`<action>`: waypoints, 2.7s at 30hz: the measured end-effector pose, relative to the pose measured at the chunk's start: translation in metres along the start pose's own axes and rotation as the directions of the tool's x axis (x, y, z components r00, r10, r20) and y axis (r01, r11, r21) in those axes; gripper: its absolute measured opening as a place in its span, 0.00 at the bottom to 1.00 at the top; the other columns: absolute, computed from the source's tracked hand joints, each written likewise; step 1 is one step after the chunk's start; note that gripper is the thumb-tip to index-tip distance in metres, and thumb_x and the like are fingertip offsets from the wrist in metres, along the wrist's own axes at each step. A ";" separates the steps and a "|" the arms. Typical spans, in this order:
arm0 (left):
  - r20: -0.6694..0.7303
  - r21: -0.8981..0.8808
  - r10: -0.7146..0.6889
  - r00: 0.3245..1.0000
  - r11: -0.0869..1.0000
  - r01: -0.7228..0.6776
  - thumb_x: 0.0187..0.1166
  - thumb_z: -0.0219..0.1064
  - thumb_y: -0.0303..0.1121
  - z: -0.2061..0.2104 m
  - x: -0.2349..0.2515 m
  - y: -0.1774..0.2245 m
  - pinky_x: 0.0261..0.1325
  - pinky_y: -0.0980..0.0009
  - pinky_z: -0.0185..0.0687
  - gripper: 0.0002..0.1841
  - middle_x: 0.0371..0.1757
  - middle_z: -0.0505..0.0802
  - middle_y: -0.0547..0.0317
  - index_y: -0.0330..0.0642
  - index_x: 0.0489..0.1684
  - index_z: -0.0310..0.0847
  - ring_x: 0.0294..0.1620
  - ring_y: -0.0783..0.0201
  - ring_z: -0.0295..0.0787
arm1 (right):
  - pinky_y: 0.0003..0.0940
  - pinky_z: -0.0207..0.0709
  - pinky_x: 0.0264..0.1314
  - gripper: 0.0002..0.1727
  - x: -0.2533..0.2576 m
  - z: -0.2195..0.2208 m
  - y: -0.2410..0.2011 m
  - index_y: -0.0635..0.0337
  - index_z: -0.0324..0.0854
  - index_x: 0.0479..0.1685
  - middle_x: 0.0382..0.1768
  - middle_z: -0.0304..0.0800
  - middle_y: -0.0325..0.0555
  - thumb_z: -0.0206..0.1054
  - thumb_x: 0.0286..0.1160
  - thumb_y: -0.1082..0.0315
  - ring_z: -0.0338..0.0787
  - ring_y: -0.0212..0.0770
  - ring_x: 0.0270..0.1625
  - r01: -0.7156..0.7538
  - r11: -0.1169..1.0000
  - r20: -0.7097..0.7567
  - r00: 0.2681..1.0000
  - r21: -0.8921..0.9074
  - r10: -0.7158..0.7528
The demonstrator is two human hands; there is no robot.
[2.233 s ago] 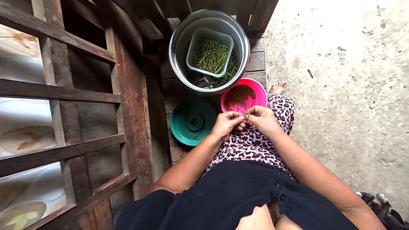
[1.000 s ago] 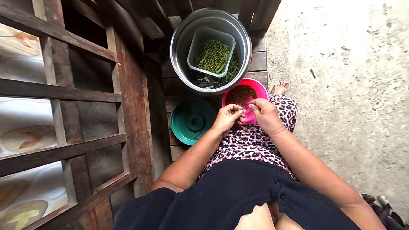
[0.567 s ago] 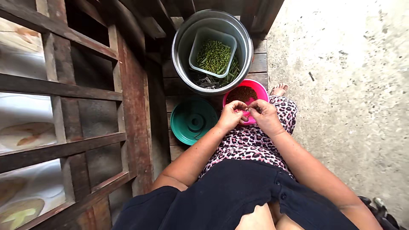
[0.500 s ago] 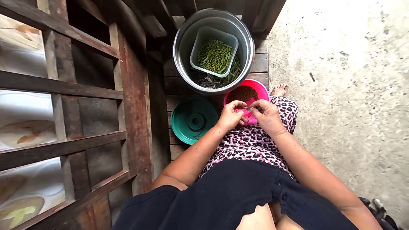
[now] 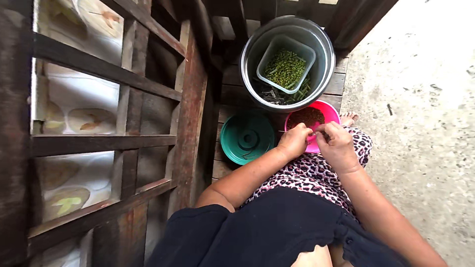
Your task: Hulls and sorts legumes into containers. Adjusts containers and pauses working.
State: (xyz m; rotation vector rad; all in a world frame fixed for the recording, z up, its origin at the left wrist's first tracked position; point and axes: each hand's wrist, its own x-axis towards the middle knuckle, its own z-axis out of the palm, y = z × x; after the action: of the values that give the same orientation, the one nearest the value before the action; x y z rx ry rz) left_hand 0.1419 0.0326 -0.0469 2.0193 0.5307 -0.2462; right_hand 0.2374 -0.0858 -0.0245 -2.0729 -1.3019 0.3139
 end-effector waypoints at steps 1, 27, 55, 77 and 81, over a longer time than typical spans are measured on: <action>0.014 0.013 0.010 1.000 1.000 -0.010 0.79 0.61 0.19 0.001 0.000 0.002 0.67 0.45 0.82 0.16 0.68 0.85 0.39 0.33 0.62 0.86 0.64 0.44 0.87 | 0.45 0.86 0.47 0.07 0.007 -0.004 -0.004 0.73 0.88 0.40 0.40 0.90 0.62 0.65 0.73 0.79 0.91 0.53 0.40 0.018 1.000 -0.018 1.000 0.003 -0.018; -0.294 0.153 -0.298 0.908 0.923 0.353 0.80 0.65 0.22 -0.001 -0.118 -0.147 0.70 0.44 0.80 0.08 0.53 0.90 0.34 0.28 0.49 0.88 0.61 0.39 0.88 | 0.38 0.88 0.52 0.16 -0.090 -0.045 0.069 0.73 0.85 0.57 0.50 0.92 0.62 0.58 0.85 0.70 0.93 0.42 0.43 -0.316 0.932 -0.010 0.946 0.179 0.323; -0.446 0.424 -0.020 0.895 0.876 0.231 0.85 0.56 0.26 -0.111 0.010 -0.021 0.81 0.41 0.61 0.17 0.69 0.89 0.47 0.43 0.64 0.89 0.77 0.43 0.77 | 0.46 0.84 0.52 0.13 -0.275 -0.014 0.138 0.72 0.85 0.55 0.43 0.92 0.59 0.59 0.85 0.73 0.91 0.45 0.40 -0.807 0.464 -0.044 0.483 0.367 0.875; -0.518 -0.194 -0.641 0.567 0.733 0.652 0.86 0.63 0.31 -0.049 -0.117 -0.155 0.81 0.40 0.68 0.29 0.78 0.76 0.27 0.32 0.85 0.61 0.80 0.34 0.74 | 0.48 0.79 0.55 0.14 -0.247 -0.015 0.136 0.70 0.85 0.55 0.44 0.91 0.58 0.61 0.88 0.66 0.88 0.44 0.43 -0.885 0.393 0.087 0.425 0.251 0.901; -0.426 -0.183 -0.606 0.671 0.785 0.592 0.88 0.57 0.27 -0.053 -0.126 -0.164 0.78 0.40 0.72 0.22 0.71 0.83 0.29 0.31 0.80 0.67 0.74 0.36 0.81 | 0.48 0.78 0.56 0.14 -0.248 -0.018 0.133 0.70 0.86 0.54 0.45 0.91 0.59 0.62 0.87 0.67 0.88 0.44 0.44 -0.887 0.404 0.086 0.431 0.225 0.898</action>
State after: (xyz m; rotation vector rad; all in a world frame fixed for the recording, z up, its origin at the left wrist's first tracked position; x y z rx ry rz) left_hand -0.0485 0.1130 -0.1005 1.8057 1.5151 -0.1370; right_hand 0.2232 -0.3463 -0.1315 -2.3474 0.0730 0.8319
